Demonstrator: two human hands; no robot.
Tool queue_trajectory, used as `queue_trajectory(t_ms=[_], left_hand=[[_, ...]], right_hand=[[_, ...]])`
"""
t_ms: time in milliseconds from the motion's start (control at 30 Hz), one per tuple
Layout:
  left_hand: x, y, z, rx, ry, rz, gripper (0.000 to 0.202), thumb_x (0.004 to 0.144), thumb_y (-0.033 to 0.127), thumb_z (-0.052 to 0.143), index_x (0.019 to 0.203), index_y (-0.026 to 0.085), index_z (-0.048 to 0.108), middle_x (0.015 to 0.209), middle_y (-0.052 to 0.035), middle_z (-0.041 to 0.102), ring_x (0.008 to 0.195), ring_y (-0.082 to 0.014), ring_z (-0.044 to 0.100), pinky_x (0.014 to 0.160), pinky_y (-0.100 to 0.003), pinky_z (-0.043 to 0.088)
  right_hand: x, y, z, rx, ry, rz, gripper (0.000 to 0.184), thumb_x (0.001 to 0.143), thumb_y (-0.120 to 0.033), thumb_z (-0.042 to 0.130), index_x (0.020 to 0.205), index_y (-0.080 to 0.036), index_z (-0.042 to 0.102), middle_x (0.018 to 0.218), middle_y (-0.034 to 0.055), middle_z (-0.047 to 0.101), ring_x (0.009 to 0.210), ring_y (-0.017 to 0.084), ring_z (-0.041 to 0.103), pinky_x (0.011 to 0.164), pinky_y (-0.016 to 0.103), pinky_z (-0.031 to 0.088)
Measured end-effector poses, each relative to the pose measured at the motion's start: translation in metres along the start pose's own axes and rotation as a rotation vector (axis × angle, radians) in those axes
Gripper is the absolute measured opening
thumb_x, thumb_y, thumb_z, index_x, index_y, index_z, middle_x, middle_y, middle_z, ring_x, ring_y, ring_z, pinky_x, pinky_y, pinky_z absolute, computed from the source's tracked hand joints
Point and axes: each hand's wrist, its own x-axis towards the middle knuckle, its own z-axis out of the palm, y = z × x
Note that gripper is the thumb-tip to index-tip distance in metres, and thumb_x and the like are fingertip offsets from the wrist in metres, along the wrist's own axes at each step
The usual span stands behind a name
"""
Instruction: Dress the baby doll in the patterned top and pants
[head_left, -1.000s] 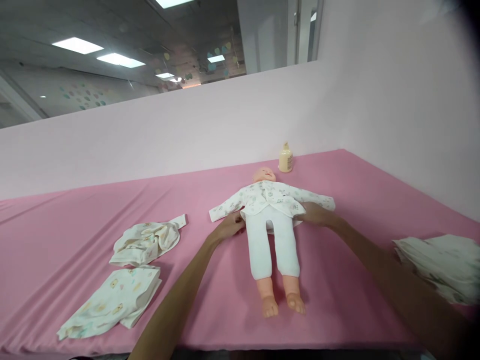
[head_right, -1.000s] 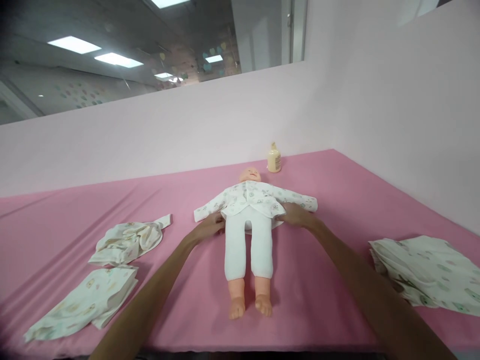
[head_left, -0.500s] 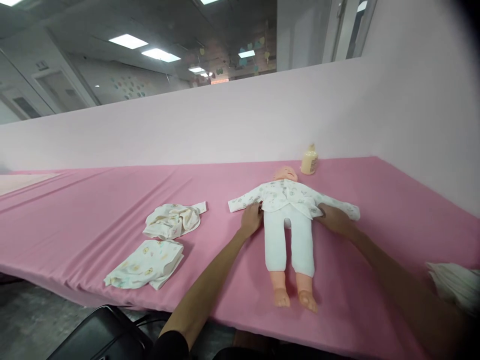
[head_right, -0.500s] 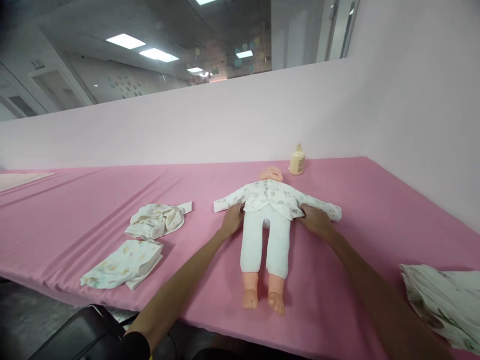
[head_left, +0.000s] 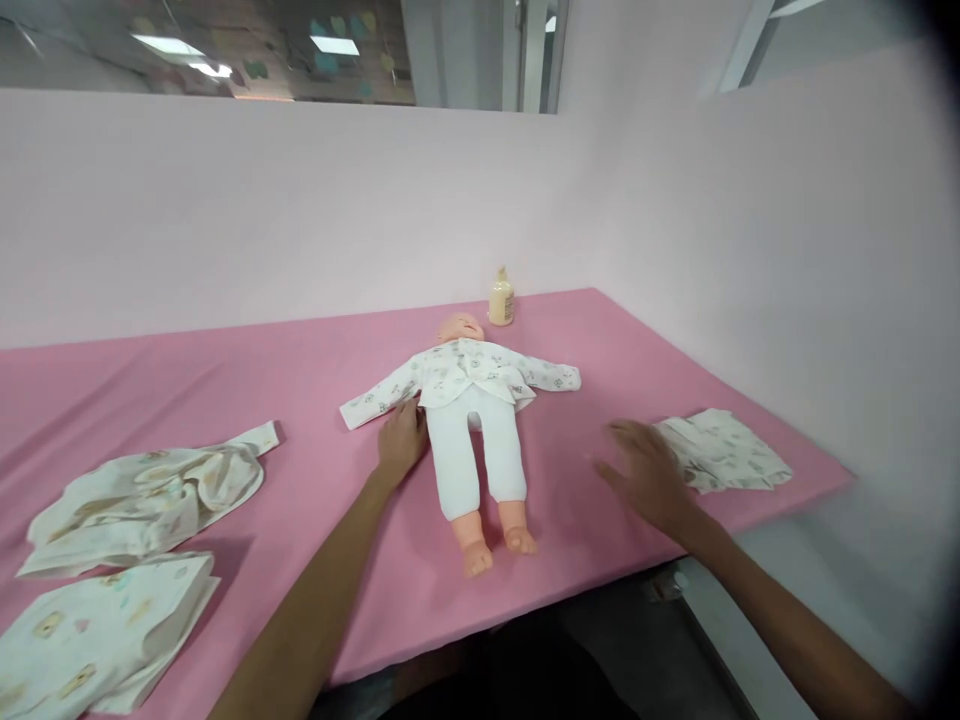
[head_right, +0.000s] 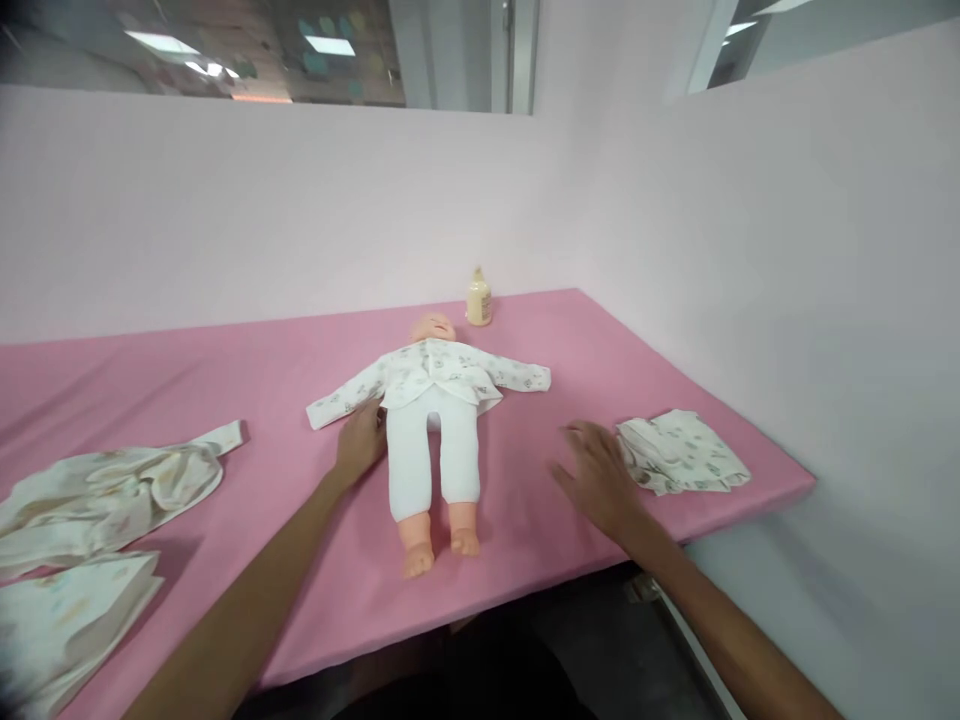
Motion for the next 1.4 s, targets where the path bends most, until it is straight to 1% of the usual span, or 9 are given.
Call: queue_trajectory(t_ms=[233,433,600,733,800,933,1033,1233,1400], left_hand=[[-0.001,0.003,-0.003,0.036,-0.018,-0.015,0.03,0.096,0.025,0.036,0.115,0.015,0.056,0.116,-0.0141,0.064,0.099,-0.0295,0.062,0.076,-0.035,0.044],[-0.002,0.002,-0.004,0.016,-0.037,-0.023,0.032,0.096,0.026,0.035,0.116,0.015,0.056,0.118,-0.0143,0.062,0.102,-0.029,0.061,0.078,-0.036,0.045],[0.003,0.001,-0.02,-0.155,-0.103,-0.046,0.035,0.094,0.026,0.037,0.123,0.015,0.052,0.12,-0.0142,0.061,0.11,-0.0289,0.056,0.086,-0.039,0.046],[-0.018,0.041,-0.056,-0.216,0.188,-0.122,0.036,0.091,0.027,0.042,0.123,0.014,0.054,0.124,-0.0166,0.055,0.123,-0.032,0.046,0.099,-0.045,0.041],[-0.049,0.082,-0.08,-0.405,0.189,0.03,0.036,0.093,0.033,0.043,0.124,0.017,0.053,0.127,-0.013,0.055,0.123,-0.0273,0.048,0.103,-0.042,0.039],[-0.129,0.169,-0.124,-0.665,-0.333,0.416,0.051,0.091,0.039,0.054,0.14,0.03,0.043,0.142,-0.0054,0.048,0.124,-0.0243,0.049,0.101,-0.038,0.043],[-0.166,0.203,-0.138,-0.738,-0.388,0.394,0.059,0.087,0.036,0.06,0.142,0.029,0.039,0.142,-0.0064,0.048,0.123,-0.0242,0.05,0.094,-0.034,0.045],[-0.163,0.183,-0.146,-0.533,-0.352,0.283,0.015,0.091,0.019,0.041,0.097,0.021,0.055,0.082,-0.0003,0.06,0.072,-0.0152,0.053,0.061,-0.027,0.036],[-0.157,0.162,-0.191,-0.597,-0.415,0.305,0.025,0.096,0.044,0.044,0.098,0.022,0.055,0.083,0.001,0.056,0.073,-0.0132,0.05,0.061,-0.024,0.036]], right_hand=[[-0.059,0.094,-0.023,-0.32,-0.036,0.335,0.061,0.091,-0.059,0.039,0.136,-0.019,0.047,0.13,0.0194,0.057,0.119,0.041,0.051,0.092,0.058,0.043],[-0.054,0.079,-0.029,-0.453,-0.059,0.338,0.04,0.095,-0.038,0.037,0.124,-0.017,0.055,0.112,0.0156,0.065,0.098,0.034,0.062,0.074,0.043,0.047],[-0.032,0.07,-0.078,-0.275,0.123,0.427,0.03,0.092,-0.036,0.042,0.109,-0.022,0.062,0.103,0.0106,0.068,0.086,0.028,0.064,0.069,0.038,0.045],[-0.019,0.035,-0.134,0.147,0.32,0.54,0.031,0.083,-0.036,0.056,0.112,-0.025,0.061,0.099,0.0072,0.07,0.085,0.026,0.065,0.072,0.036,0.047],[-0.016,0.006,-0.155,0.297,0.323,0.509,0.034,0.082,-0.036,0.059,0.113,-0.024,0.062,0.1,0.0081,0.07,0.08,0.024,0.064,0.066,0.034,0.048],[-0.012,-0.054,-0.176,0.431,0.304,0.391,0.038,0.08,-0.038,0.063,0.115,-0.024,0.059,0.094,0.0058,0.069,0.072,0.02,0.063,0.057,0.029,0.047],[-0.01,-0.085,-0.183,0.43,0.199,0.207,0.042,0.083,-0.034,0.06,0.123,-0.024,0.054,0.088,0.0038,0.069,0.066,0.018,0.062,0.053,0.026,0.045],[-0.009,-0.092,-0.198,0.113,0.087,-0.101,0.046,0.089,-0.025,0.045,0.135,-0.024,0.046,0.106,0.0066,0.069,0.074,0.02,0.064,0.061,0.03,0.045],[-0.007,-0.064,-0.196,-0.106,0.041,-0.239,0.047,0.082,-0.019,0.046,0.129,-0.02,0.053,0.128,0.0137,0.057,0.095,0.028,0.064,0.075,0.039,0.049]])
